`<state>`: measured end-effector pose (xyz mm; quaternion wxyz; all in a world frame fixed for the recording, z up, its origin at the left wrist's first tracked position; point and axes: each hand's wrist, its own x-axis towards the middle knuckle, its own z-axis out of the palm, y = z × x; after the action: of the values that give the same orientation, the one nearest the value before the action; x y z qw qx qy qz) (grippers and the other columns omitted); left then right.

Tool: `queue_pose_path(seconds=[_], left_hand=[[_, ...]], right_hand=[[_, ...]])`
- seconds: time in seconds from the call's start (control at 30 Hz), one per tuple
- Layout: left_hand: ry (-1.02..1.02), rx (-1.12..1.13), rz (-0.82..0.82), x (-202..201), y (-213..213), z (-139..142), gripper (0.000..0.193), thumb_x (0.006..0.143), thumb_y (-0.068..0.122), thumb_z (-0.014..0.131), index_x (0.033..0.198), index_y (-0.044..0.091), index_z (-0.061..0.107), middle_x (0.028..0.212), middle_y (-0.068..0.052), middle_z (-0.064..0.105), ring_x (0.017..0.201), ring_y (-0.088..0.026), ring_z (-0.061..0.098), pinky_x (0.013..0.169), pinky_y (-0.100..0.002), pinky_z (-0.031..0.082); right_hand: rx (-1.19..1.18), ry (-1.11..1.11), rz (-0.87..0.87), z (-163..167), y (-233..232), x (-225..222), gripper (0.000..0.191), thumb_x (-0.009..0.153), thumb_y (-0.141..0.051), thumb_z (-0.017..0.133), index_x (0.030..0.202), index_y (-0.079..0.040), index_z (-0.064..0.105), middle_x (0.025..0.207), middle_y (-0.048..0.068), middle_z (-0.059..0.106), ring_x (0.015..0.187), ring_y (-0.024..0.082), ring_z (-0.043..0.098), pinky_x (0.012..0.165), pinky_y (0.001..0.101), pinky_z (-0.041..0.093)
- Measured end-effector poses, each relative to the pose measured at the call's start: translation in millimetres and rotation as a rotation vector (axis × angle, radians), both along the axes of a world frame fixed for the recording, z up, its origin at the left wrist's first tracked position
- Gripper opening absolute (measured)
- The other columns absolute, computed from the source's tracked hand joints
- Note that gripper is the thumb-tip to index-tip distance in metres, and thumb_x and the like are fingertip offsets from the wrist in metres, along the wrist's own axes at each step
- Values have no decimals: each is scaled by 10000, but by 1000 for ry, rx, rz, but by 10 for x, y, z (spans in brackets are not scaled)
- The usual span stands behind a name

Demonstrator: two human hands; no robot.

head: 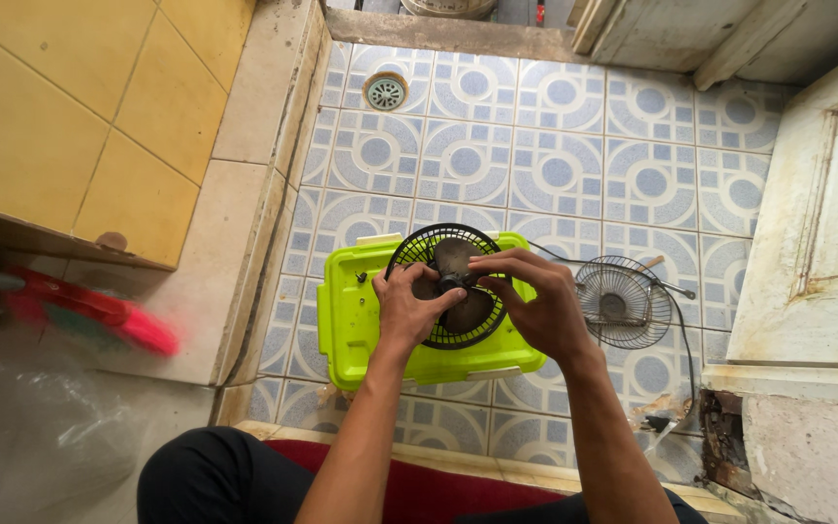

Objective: The person sits on the floor and disassembles a small electric fan resting on a green plastic container. They remove the fan blades from the motor hub, detach the front grille, and work on the rear motor housing with their hands.

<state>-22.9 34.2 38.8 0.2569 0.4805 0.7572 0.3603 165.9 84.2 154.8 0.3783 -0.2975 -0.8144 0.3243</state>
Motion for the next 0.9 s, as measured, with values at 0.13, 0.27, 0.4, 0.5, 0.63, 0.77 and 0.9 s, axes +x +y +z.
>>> queue_pose_path(seconds=[0.13,0.27,0.4,0.5,0.63,0.77,0.9], left_hand=[[16,0,9,6,9,-15,498,614,463,927,927,114,758,1087,-121,682,1277,-396,409,1121,-503,336],[-1,-15,17,8,5,-23,509,614,475,920,931,113,752,1105,-119,678,1284,-395,408,1107,-500,356],[6,-30,12,8,9,-23,502,621,474,915,928,112,751,1104,-117,676,1287,-396,403,1111,-502,352],[12,-21,18,13,9,-29,507,617,476,920,926,110,754,1095,-120,675,1286,-397,400,1114,-503,349],[13,-16,16,16,9,-36,510,617,482,917,926,111,751,1087,-114,682,1276,-389,413,1123,-499,347],[-2,-17,28,21,9,-31,515,613,480,917,927,109,748,1089,-115,681,1277,-391,410,1112,-492,359],[-5,-20,26,17,1,-20,511,618,477,923,916,101,748,1087,-117,682,1281,-390,406,1109,-495,358]], right_hand=[[5,-4,16,-1,-4,-14,283,874,-9,765,1144,-91,757,1180,87,768,1075,237,759,902,339,603],[52,13,-38,-21,-15,-36,304,809,-39,822,1102,-82,755,1125,94,748,1047,253,739,883,352,587],[17,5,-150,-54,-11,-57,269,794,-46,858,1044,-113,789,1013,75,734,940,227,739,813,336,588],[-35,42,-78,-66,-5,-36,290,847,-4,790,1122,-88,759,1094,66,767,1024,217,762,880,334,600],[-59,13,-64,-67,-17,-35,295,875,2,771,1154,-89,758,1172,71,773,1076,218,766,903,326,608],[-23,44,-57,-46,-17,-48,290,862,-19,794,1140,-92,756,1184,75,772,1090,226,763,922,331,602],[116,48,-100,-51,-24,-69,317,799,-70,839,1101,-76,747,1172,127,723,1098,277,716,930,351,579]])
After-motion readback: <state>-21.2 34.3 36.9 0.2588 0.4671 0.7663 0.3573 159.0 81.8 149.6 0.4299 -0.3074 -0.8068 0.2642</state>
